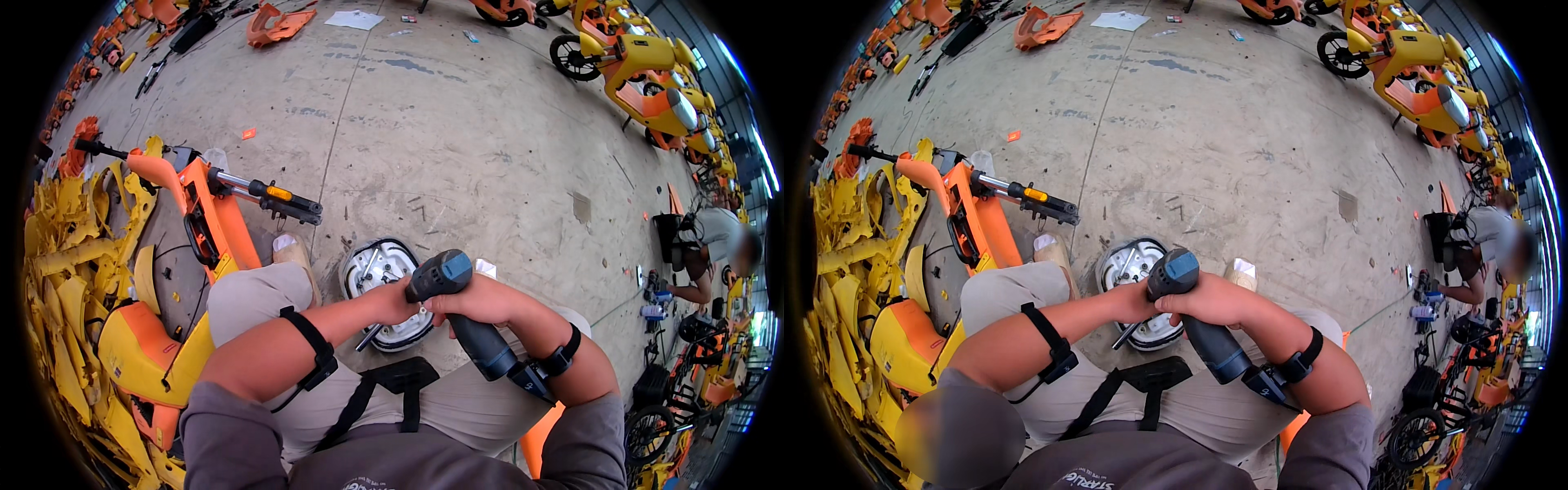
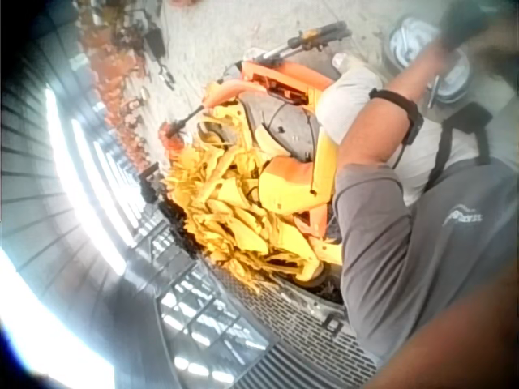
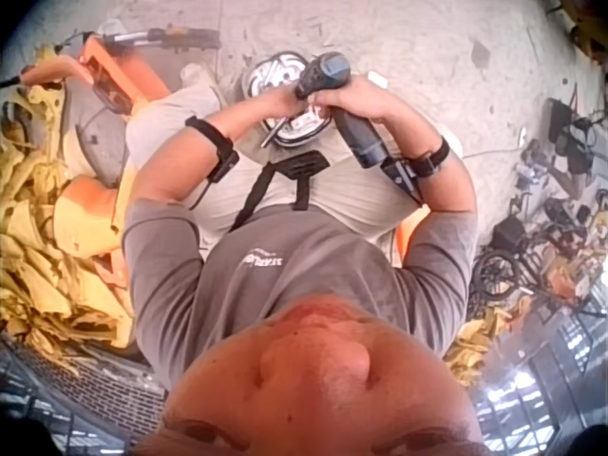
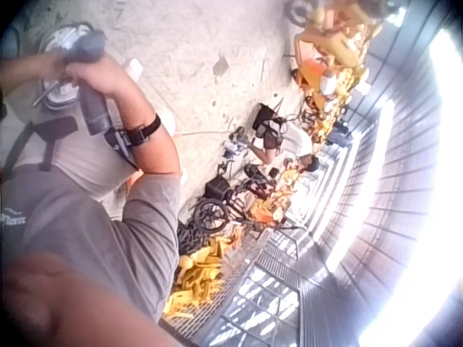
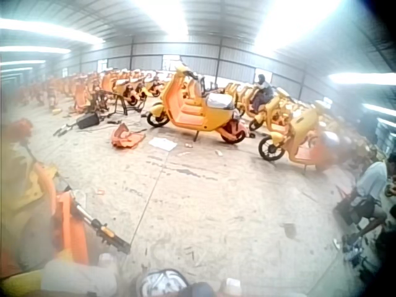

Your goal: The person uses a power drill to drive a screw into a motorcycle fork tube and then picks up another fork tube to continue working on the assembly.

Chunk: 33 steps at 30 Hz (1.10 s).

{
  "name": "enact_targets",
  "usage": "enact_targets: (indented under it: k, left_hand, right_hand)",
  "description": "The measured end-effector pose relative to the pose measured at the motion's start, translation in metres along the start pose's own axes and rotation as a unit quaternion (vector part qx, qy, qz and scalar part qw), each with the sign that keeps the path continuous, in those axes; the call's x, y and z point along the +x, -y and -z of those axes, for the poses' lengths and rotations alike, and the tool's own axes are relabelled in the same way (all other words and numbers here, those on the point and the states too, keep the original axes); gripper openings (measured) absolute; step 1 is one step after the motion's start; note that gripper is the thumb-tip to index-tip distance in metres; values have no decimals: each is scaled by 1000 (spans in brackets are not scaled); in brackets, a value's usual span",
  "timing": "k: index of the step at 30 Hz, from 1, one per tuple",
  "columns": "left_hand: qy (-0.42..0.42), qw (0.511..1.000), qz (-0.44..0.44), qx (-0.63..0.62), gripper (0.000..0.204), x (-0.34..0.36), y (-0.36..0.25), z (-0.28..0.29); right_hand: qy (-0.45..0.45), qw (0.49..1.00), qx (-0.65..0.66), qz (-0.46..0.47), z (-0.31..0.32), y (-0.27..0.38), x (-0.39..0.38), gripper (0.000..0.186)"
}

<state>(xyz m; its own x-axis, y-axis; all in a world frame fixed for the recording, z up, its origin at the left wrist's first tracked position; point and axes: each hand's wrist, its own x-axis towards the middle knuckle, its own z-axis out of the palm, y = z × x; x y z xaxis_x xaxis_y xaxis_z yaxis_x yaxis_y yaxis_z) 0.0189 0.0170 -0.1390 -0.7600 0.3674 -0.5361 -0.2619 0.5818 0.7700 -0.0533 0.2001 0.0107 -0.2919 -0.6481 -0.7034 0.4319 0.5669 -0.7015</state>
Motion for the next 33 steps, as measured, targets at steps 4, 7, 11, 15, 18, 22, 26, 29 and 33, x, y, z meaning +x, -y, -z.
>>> enact_targets:
  k: [4, 7, 11, 15, 18, 22, 26, 29, 33]
  left_hand:
    - [-1, 999, 40, 27, 58, -14, -18, 5]
    - [14, 997, 74, 0, 60, -14, -22, 5]
    - [36, 995, 94, 18, 67, -4, -8, -4]
    - [41, 996, 81, -3, 64, -5, -8, -4]
    - [46, 997, 68, -1, 64, -8, -13, -2]
    - [0, 999, -2, 39, 64, -7, 2, -8]
    - [52, 997, 44, 35, 66, -8, -7, -2]
    - [38, 997, 40, 46, 66, -11, -11, 0]
    - [40, 997, 50, 50, 66, -13, -14, 2]
  right_hand:
    - [8, 999, -2, -41, 1, 13, -7, 36]
    - [4, 999, -14, -46, 4, 9, -7, 37]
    - [18, 999, -27, -31, 6, 4, -6, 36]
    - [23, 998, -35, -39, 5, 5, -6, 37]
    - [26, 998, -43, -33, 7, 2, -7, 36]
    - [30, 998, -48, -33, 3, 8, -8, 34]
    - [26, 998, -51, -38, 4, 6, -9, 33]
    - [25, 998, -51, -37, 4, 5, -8, 33]
    - [22, 998, -44, -37, 5, 4, -8, 32]
